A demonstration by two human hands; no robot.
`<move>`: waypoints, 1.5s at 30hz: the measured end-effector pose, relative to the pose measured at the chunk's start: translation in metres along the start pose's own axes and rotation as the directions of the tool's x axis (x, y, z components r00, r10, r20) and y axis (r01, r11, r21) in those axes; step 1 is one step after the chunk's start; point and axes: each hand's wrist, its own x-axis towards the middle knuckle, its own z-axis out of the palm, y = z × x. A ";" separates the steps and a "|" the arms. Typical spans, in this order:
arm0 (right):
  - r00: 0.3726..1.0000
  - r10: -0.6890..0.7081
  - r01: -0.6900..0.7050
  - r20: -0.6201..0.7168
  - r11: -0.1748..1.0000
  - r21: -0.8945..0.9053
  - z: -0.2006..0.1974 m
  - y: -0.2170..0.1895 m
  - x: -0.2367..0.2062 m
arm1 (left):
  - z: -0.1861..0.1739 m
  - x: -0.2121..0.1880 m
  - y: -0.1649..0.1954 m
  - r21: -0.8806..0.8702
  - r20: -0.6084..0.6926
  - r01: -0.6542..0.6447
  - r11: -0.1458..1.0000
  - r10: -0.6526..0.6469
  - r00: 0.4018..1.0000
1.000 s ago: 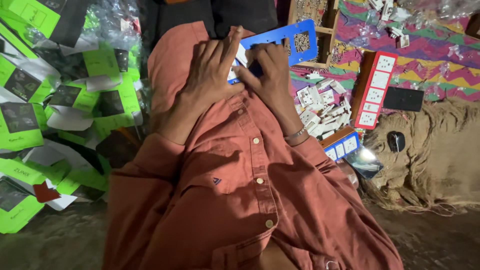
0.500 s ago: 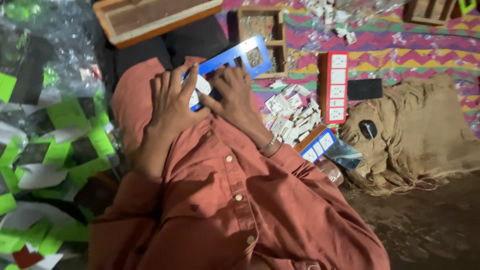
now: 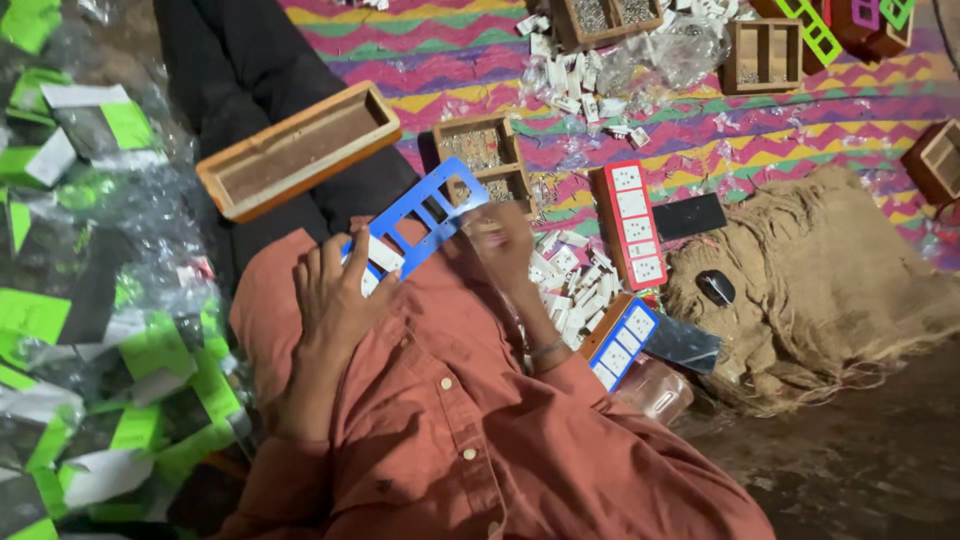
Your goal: The person lies on a floor mat assembling electrical switch and socket modules onto a blue mounting frame. They pick white modules from the floor, seat them into the frame openings, take screws from a wooden compartment box, and tighten them with a screwdriver, working on the assembly resting on their torso.
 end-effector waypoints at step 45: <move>0.949 0.312 -0.291 -0.041 0.921 0.259 -0.024 0.053 0.014 | -0.001 -0.010 0.000 -0.185 -0.161 -0.064 0.981 0.034 0.986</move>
